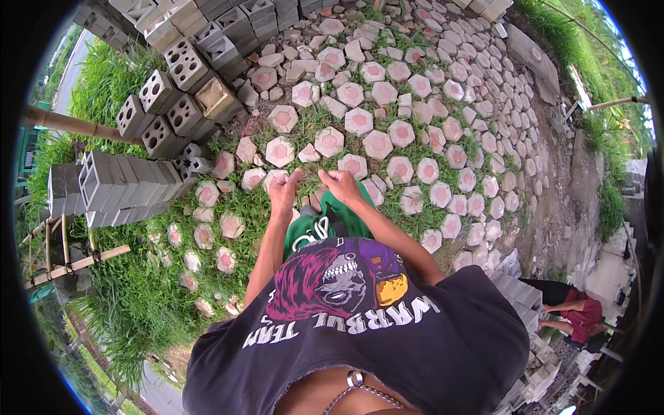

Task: The person picks up large concrete decorative blocks one by one from various piles on the ground and stacks them together onto a larger central pile.

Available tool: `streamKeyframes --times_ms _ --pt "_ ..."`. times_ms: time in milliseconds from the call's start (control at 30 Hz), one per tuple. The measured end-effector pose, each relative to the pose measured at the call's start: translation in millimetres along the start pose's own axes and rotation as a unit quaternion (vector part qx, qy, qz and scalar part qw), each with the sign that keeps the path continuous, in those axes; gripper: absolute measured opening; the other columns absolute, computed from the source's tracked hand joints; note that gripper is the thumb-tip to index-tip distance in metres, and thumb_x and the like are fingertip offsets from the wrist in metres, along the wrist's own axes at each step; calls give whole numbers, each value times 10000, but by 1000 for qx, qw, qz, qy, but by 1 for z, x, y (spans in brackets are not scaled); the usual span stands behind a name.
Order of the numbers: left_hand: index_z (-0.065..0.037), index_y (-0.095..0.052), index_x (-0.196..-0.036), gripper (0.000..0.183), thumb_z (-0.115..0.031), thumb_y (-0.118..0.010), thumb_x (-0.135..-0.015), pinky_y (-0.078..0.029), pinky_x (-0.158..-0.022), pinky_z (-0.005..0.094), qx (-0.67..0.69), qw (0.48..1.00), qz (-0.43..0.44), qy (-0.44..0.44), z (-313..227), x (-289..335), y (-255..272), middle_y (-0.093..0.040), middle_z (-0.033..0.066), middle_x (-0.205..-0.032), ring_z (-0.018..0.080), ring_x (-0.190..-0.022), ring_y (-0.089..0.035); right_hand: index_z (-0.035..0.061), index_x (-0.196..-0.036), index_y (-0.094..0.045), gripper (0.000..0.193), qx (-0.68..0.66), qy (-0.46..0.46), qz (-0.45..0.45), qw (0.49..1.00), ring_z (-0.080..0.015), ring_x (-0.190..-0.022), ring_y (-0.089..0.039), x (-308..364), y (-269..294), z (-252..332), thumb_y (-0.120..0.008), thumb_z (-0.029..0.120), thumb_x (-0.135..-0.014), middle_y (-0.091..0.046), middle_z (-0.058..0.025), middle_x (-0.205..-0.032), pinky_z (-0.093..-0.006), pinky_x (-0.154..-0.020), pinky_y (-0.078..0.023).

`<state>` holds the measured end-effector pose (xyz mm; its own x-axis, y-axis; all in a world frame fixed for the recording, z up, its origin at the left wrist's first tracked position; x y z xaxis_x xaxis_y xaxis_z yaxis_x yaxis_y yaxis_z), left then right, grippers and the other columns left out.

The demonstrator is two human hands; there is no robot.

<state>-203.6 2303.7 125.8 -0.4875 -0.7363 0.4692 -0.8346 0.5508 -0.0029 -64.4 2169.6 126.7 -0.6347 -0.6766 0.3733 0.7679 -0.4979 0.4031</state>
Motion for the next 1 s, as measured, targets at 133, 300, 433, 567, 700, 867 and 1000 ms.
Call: streamKeyframes --times_ms 133,300,433,567,700,867,1000 --pt "-42 -631 -676 344 -332 -653 -861 -373 -502 222 16 999 6 28 -18 -38 -13 -556 -14 -617 63 -540 -473 12 -660 -645 558 -22 -13 -33 999 -143 -586 -595 -47 15 -1 -523 503 -897 -620 -64 -609 -303 -576 -458" --pt "-30 -616 -662 395 -336 -579 -908 -406 -532 231 57 998 17 30 -36 -110 -32 -592 29 -690 81 -586 -500 3 -703 -648 511 -4 22 -13 1000 -147 -618 -609 -136 21 7 -512 447 -915 -645 -66 -658 -308 -610 -473" --pt "-32 -621 -743 375 -335 -516 -937 -448 -581 261 67 997 -29 18 -63 -194 -37 -620 43 -756 110 -663 -557 -9 -806 -623 390 -47 33 68 996 -148 -678 -631 -240 21 39 -520 350 -918 -661 -73 -734 -306 -643 -486" --pt "-29 -621 -891 343 -326 -462 -955 -465 -614 280 88 993 -78 17 -91 -260 -56 -630 52 -787 137 -713 -598 -10 -838 -618 312 5 56 93 994 -142 -686 -623 -334 53 78 -532 286 -880 -652 -75 -729 -279 -644 -480" --pt "-54 -618 -934 193 -217 -517 -907 -478 -659 262 90 993 -78 -5 -126 -315 -84 -630 32 -880 112 -750 -601 15 -849 -627 225 -74 65 98 990 -83 -652 -567 -400 78 106 -571 231 -870 -642 -32 -766 -231 -607 -463" --pt "-15 -637 -871 189 -184 -669 -792 -476 -662 278 -45 995 -87 -31 -144 -357 -129 -647 50 -772 122 -703 -588 13 -882 -637 204 -143 -8 111 983 -82 -643 -557 -451 95 70 -625 212 -835 -631 -29 -733 -231 -582 -436" --pt "-23 -636 -809 212 -205 -730 -755 -474 -648 286 -124 989 -78 -26 -164 -385 -148 -643 48 -751 120 -684 -583 19 -874 -637 179 -144 -40 133 980 -63 -637 -550 -475 107 62 -635 196 -848 -612 -7 -716 -215 -568 -423"
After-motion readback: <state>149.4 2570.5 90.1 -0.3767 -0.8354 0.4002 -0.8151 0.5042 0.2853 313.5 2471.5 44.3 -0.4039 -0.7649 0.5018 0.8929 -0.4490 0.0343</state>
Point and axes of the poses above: each hand's wrist, its own x-axis away from the middle knuckle, its own y-axis out of the back of the hand, z = x × y, the point moved 10 cm from there along -x, towards the middle knuckle
